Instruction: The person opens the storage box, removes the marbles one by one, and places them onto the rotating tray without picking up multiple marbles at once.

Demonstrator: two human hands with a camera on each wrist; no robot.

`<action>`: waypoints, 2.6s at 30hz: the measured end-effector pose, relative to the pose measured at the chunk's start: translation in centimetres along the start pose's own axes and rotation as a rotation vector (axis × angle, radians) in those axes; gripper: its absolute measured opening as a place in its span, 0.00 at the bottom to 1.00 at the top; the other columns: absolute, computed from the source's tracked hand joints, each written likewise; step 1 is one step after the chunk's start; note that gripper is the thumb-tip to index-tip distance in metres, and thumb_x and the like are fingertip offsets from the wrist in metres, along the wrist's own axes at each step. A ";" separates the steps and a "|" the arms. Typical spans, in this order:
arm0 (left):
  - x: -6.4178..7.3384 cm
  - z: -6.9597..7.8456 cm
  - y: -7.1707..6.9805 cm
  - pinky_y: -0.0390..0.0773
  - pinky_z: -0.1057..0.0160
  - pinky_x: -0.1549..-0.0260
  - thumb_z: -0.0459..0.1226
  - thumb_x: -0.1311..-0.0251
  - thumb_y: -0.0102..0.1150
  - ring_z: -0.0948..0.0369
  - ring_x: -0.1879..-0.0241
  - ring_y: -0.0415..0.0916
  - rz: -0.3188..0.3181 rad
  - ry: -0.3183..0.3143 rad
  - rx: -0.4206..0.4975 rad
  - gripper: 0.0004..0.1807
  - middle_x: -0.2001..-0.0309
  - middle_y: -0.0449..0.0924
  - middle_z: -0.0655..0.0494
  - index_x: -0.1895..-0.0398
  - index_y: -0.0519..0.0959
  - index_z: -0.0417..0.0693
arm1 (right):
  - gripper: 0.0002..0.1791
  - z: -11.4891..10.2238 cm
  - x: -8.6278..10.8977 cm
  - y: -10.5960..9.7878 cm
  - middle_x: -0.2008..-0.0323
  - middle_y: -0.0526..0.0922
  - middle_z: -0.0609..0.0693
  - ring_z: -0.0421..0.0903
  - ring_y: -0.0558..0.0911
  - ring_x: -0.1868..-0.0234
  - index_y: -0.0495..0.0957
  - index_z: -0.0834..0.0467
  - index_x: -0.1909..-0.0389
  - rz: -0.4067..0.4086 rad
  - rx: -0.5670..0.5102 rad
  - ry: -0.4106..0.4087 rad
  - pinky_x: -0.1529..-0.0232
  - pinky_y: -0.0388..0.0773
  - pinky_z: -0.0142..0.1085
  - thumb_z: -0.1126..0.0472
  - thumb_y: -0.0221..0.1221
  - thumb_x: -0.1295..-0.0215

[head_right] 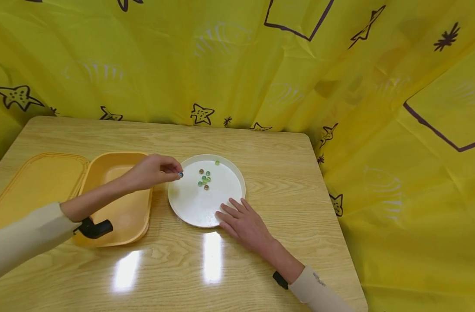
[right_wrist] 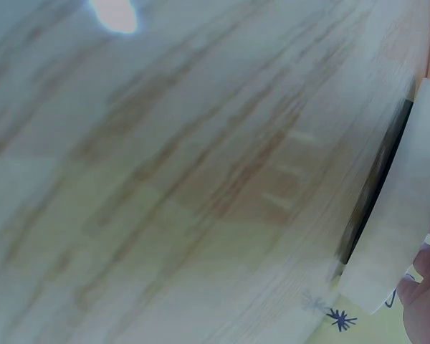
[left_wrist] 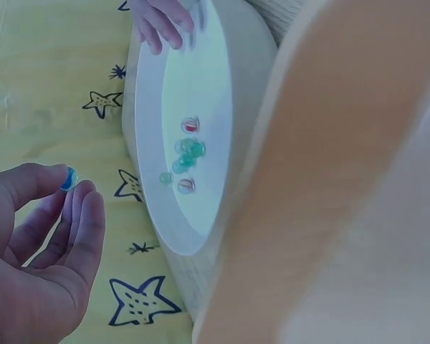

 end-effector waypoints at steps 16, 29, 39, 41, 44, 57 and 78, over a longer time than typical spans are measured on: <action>-3.4 0.4 2.7 0.78 0.61 0.62 0.30 0.39 0.65 0.59 0.65 0.79 -0.019 -0.030 0.056 0.05 0.66 0.85 0.53 0.61 0.84 0.36 | 0.30 0.0 -0.1 0.0 0.38 0.78 0.51 0.55 0.69 0.32 0.79 0.52 0.37 -0.024 0.006 0.000 0.32 0.60 0.55 0.44 0.33 0.18; -5.3 -0.6 4.4 0.74 0.65 0.65 0.29 0.39 0.65 0.61 0.67 0.76 -0.032 -0.093 0.074 0.05 0.68 0.84 0.52 0.62 0.84 0.36 | 0.28 -0.1 -0.1 -0.1 0.38 0.79 0.51 0.55 0.70 0.32 0.80 0.52 0.38 -0.003 0.011 -0.011 0.33 0.61 0.56 0.45 0.35 0.18; -6.0 -1.5 4.9 0.73 0.66 0.66 0.30 0.38 0.65 0.60 0.68 0.75 -0.028 -0.151 0.048 0.05 0.67 0.83 0.51 0.61 0.84 0.37 | 0.28 0.0 0.1 0.0 0.38 0.78 0.51 0.54 0.70 0.32 0.80 0.52 0.38 -0.001 0.009 -0.002 0.32 0.60 0.55 0.44 0.35 0.18; -6.1 -1.7 5.0 0.73 0.66 0.66 0.30 0.38 0.65 0.60 0.68 0.76 -0.027 -0.154 0.046 0.05 0.67 0.83 0.51 0.61 0.84 0.36 | 0.28 0.1 0.1 0.0 0.38 0.78 0.51 0.54 0.70 0.32 0.80 0.51 0.38 -0.001 0.007 0.000 0.32 0.60 0.55 0.45 0.36 0.18; -6.1 -2.0 5.0 0.73 0.66 0.67 0.30 0.38 0.65 0.60 0.68 0.76 -0.026 -0.161 0.039 0.05 0.67 0.83 0.50 0.62 0.83 0.36 | 0.27 0.1 0.1 0.0 0.38 0.78 0.51 0.54 0.69 0.32 0.80 0.51 0.38 -0.002 0.005 0.001 0.32 0.60 0.55 0.45 0.37 0.18; -6.1 -3.2 5.3 0.71 0.68 0.71 0.30 0.43 0.65 0.60 0.70 0.73 -0.013 -0.205 -0.045 0.03 0.71 0.82 0.52 0.67 0.84 0.37 | 0.29 0.2 0.1 0.0 0.38 0.78 0.51 0.55 0.70 0.32 0.80 0.52 0.38 0.008 0.006 0.000 0.32 0.60 0.55 0.44 0.35 0.18; -6.2 -3.6 5.6 0.70 0.68 0.73 0.27 0.45 0.63 0.59 0.72 0.73 -0.027 -0.214 -0.143 0.03 0.65 0.83 0.47 0.68 0.84 0.35 | 0.29 0.1 0.0 0.0 0.38 0.78 0.51 0.55 0.70 0.32 0.79 0.52 0.37 0.004 0.015 -0.011 0.33 0.60 0.55 0.44 0.34 0.18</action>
Point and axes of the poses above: each hand's wrist, its own x-axis away from the middle knuckle, its own y-axis out of the palm, z = x × y, the point moved 9 cm from there along -x, towards the middle knuckle
